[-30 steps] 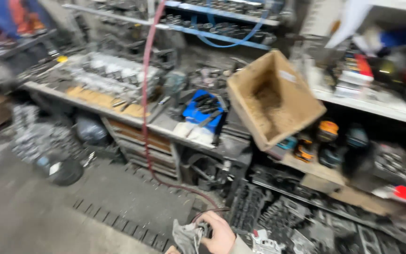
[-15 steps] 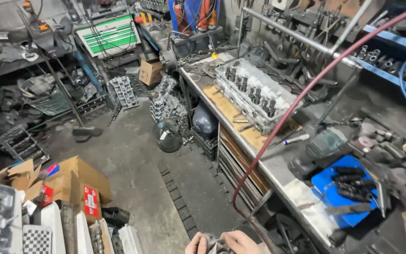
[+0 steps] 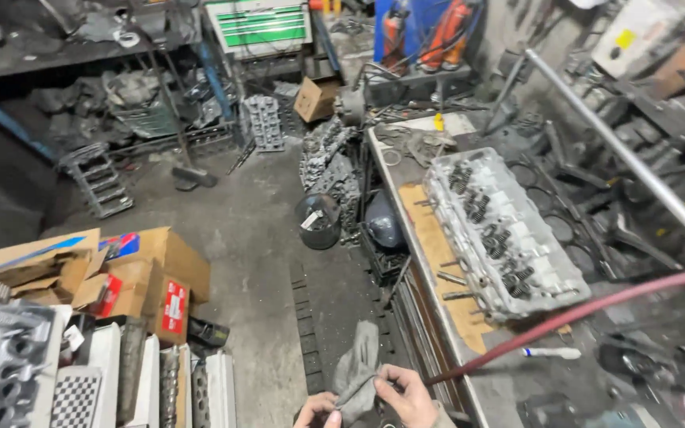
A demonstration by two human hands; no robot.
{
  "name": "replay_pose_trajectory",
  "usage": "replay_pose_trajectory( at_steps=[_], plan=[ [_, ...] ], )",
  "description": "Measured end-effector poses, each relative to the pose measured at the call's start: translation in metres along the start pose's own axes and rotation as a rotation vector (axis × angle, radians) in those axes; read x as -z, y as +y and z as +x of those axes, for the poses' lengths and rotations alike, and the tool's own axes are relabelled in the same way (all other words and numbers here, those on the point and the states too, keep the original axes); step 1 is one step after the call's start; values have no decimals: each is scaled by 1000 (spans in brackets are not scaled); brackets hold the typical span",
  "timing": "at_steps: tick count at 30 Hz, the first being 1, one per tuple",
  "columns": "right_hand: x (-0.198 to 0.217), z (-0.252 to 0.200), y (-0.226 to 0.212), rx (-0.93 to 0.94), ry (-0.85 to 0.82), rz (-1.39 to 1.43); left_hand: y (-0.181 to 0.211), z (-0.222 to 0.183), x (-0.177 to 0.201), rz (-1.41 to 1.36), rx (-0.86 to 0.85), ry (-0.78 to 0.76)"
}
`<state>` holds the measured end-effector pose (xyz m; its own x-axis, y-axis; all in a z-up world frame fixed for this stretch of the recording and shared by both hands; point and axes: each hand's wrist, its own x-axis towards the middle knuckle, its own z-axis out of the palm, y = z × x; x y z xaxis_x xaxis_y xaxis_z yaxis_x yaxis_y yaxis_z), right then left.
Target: Inspecting and cleaning components of an internal combustion engine cylinder head in an auto repair environment.
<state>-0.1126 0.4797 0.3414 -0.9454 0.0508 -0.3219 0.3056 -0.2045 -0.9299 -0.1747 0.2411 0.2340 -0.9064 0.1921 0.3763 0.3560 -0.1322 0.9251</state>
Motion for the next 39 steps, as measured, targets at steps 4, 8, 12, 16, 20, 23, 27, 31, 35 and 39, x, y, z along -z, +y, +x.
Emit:
replay_pose_trajectory(
  at_steps=[4,8,12,16,20,23,27,31,35,39],
  plan=[
    [6,63,36,164,-5,129,8,59,-6,-62,346,-21],
    [-6,96,-12,329,-337,357,25,109,-2,-33,886,-210],
    [-37,160,-63,188,-445,806,-24,171,-13,-237,730,-347],
    [-104,208,-179,106,-518,1004,-44,239,-4,-211,498,-158],
    [-132,260,-201,204,-675,1163,-37,300,24,-199,518,-24],
    [-142,287,-194,126,-654,1200,-35,333,49,-127,620,118],
    [-149,302,-236,185,-625,948,3,390,64,-11,598,181],
    [-121,319,-265,307,-603,778,-8,458,44,52,542,-84],
    [-91,302,-243,446,-357,722,3,484,-1,-84,513,-329],
    [-95,281,-212,577,-114,952,29,502,-23,-272,536,-709]
  ],
)
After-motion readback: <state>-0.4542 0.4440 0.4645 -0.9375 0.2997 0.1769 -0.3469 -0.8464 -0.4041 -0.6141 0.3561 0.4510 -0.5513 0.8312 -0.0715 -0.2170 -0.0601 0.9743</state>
